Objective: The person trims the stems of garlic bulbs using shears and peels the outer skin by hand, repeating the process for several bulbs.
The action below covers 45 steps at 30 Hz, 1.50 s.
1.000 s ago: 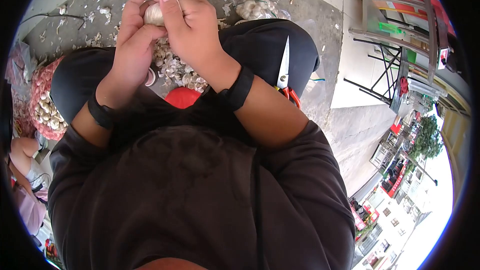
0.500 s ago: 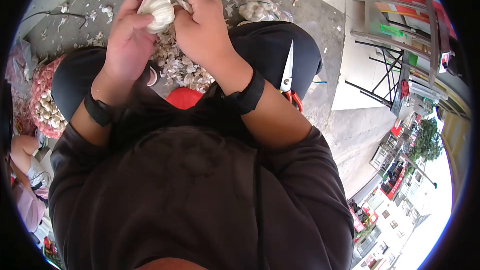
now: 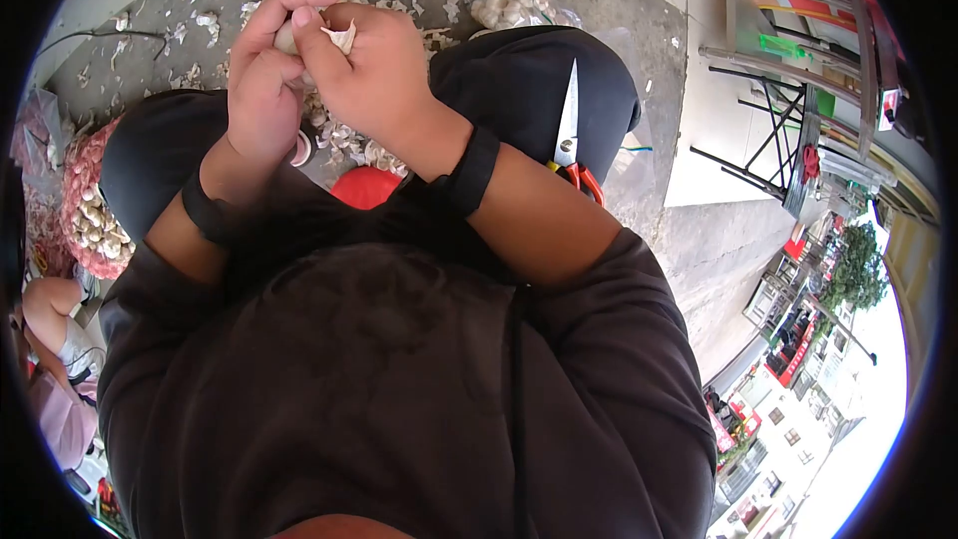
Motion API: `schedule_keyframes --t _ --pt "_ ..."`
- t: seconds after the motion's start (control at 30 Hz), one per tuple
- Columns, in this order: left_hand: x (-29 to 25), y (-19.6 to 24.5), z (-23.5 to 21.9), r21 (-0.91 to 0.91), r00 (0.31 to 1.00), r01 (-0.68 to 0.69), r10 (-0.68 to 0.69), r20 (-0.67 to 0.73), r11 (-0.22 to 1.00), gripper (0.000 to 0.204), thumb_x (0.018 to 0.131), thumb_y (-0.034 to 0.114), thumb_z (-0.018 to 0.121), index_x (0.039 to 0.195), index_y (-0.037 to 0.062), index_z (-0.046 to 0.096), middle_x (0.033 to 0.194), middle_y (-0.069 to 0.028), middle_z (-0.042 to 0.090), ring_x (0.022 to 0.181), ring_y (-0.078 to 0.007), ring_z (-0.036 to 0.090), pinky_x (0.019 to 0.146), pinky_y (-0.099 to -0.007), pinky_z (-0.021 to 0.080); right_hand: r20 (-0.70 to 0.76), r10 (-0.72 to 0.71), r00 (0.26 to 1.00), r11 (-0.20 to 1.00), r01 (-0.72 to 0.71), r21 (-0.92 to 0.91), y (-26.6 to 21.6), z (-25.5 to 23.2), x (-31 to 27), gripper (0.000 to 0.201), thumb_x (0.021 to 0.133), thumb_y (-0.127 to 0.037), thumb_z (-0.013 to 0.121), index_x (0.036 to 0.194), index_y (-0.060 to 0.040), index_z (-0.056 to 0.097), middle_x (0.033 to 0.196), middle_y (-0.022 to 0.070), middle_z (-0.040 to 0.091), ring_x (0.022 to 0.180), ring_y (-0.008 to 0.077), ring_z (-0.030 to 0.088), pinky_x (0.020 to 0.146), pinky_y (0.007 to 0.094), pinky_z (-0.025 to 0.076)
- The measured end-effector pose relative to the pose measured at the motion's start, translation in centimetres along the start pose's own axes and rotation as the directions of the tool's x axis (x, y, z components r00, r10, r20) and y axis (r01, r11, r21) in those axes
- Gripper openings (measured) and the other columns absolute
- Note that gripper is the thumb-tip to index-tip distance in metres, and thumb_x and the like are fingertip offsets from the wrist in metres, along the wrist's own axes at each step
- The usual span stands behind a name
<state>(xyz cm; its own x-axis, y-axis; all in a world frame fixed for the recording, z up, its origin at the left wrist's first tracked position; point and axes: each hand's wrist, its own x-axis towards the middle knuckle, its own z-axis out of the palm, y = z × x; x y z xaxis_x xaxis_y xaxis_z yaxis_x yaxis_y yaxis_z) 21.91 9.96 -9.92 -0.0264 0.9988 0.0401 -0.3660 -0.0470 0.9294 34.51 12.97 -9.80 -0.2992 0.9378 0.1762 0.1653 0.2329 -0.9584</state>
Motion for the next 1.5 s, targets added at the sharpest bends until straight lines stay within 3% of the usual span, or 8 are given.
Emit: schedule_keyframes --t 0.17,0.43,0.57,0.77,1.03,1.13,1.33,1.5 --pt "0.3 -0.1 -0.4 0.339 0.932 -0.361 0.345 0.107 0.869 0.034 0.074 0.000 0.053 0.107 0.0021 0.062 0.094 -0.0017 0.054 0.086 -0.0102 0.050 0.076 -0.0231 0.042 0.025 0.152 0.988 0.962 -0.154 0.225 -0.6 -0.1 -0.7 0.025 0.094 -0.019 0.059 0.082 0.0022 0.064 0.060 0.0070 0.058 0.055 0.0106 0.051 0.052 0.0290 0.042" --pt "0.1 0.3 -0.3 0.088 0.985 -0.163 0.167 -0.043 0.983 0.023 0.085 0.000 0.064 0.108 0.0040 0.063 0.089 0.0006 0.054 0.081 -0.0064 0.052 0.071 -0.0197 0.043 0.084 0.104 0.991 0.965 -0.121 0.235 -0.8 -0.1 -0.4 0.014 0.091 -0.008 0.054 0.091 0.0011 0.063 0.070 0.0067 0.061 0.066 0.0098 0.053 0.058 0.0282 0.044" --pt "0.0 0.5 -0.2 0.033 0.996 -0.078 0.079 -0.029 0.996 0.027 0.088 0.000 0.051 0.114 -0.0013 0.058 0.095 -0.0023 0.055 0.095 -0.0138 0.060 0.084 -0.0258 0.046 0.030 0.049 0.998 0.992 -0.053 0.118 -0.3 0.0 -0.4 0.009 0.085 -0.005 0.056 0.089 0.0003 0.063 0.070 0.0129 0.060 0.063 0.0190 0.057 0.059 0.0316 0.045" --pt "1.2 -0.1 -2.3 -0.444 0.993 0.113 -0.093 0.067 0.889 0.036 0.090 0.015 0.044 0.118 -0.0026 0.056 0.102 -0.0093 0.059 0.097 -0.0216 0.060 0.088 -0.0322 0.047 0.075 0.034 0.997 0.988 -0.022 -0.152 -0.5 -0.8 0.4 0.012 0.077 -0.005 0.061 0.088 -0.0002 0.062 0.073 0.0180 0.061 0.068 0.0337 0.062 0.062 0.0388 0.048" --pt "2.0 1.1 -2.8 -0.461 0.942 0.285 -0.335 -0.030 0.841 0.041 0.090 0.023 0.042 0.122 -0.0008 0.055 0.103 -0.0112 0.061 0.095 -0.0241 0.061 0.087 -0.0336 0.048 0.101 -0.170 0.980 0.981 0.178 -0.077 -0.9 0.1 0.4 0.042 0.079 -0.008 0.074 0.116 -0.0006 0.056 0.106 0.0102 0.062 0.092 0.0212 0.065 0.081 0.0333 0.052" --pt "1.6 1.1 -2.6 -0.489 0.933 0.339 -0.355 0.063 0.804 0.041 0.096 0.027 0.040 0.125 0.0014 0.054 0.106 -0.0108 0.063 0.093 -0.0222 0.062 0.085 -0.0343 0.049 0.212 -0.087 0.973 0.990 0.109 -0.094 -1.2 -0.4 0.4 0.047 0.079 -0.021 0.077 0.116 -0.0005 0.057 0.104 0.0111 0.063 0.089 0.0229 0.065 0.077 0.0353 0.052" --pt "1.1 0.6 0.5 -0.551 0.908 0.355 -0.419 0.010 0.755 0.034 0.098 0.028 0.050 0.119 0.0038 0.058 0.100 -0.0047 0.062 0.093 -0.0159 0.059 0.084 -0.0308 0.048 0.087 -0.195 0.977 0.881 0.214 -0.422 -0.7 -0.5 0.3 0.045 0.089 -0.040 0.064 0.111 -0.0002 0.061 0.084 0.0136 0.064 0.070 0.0281 0.063 0.062 0.0376 0.048" --pt "1.0 -0.4 0.8 -0.475 0.910 0.317 -0.404 -0.091 0.821 0.035 0.096 0.027 0.051 0.121 0.0034 0.057 0.102 -0.0054 0.060 0.093 -0.0164 0.059 0.086 -0.0297 0.047 0.024 -0.175 0.984 0.957 0.176 -0.232 0.1 0.4 -0.4 0.035 0.095 -0.031 0.054 0.105 0.0014 0.062 0.076 0.0140 0.063 0.066 0.0277 0.062 0.062 0.0364 0.048"
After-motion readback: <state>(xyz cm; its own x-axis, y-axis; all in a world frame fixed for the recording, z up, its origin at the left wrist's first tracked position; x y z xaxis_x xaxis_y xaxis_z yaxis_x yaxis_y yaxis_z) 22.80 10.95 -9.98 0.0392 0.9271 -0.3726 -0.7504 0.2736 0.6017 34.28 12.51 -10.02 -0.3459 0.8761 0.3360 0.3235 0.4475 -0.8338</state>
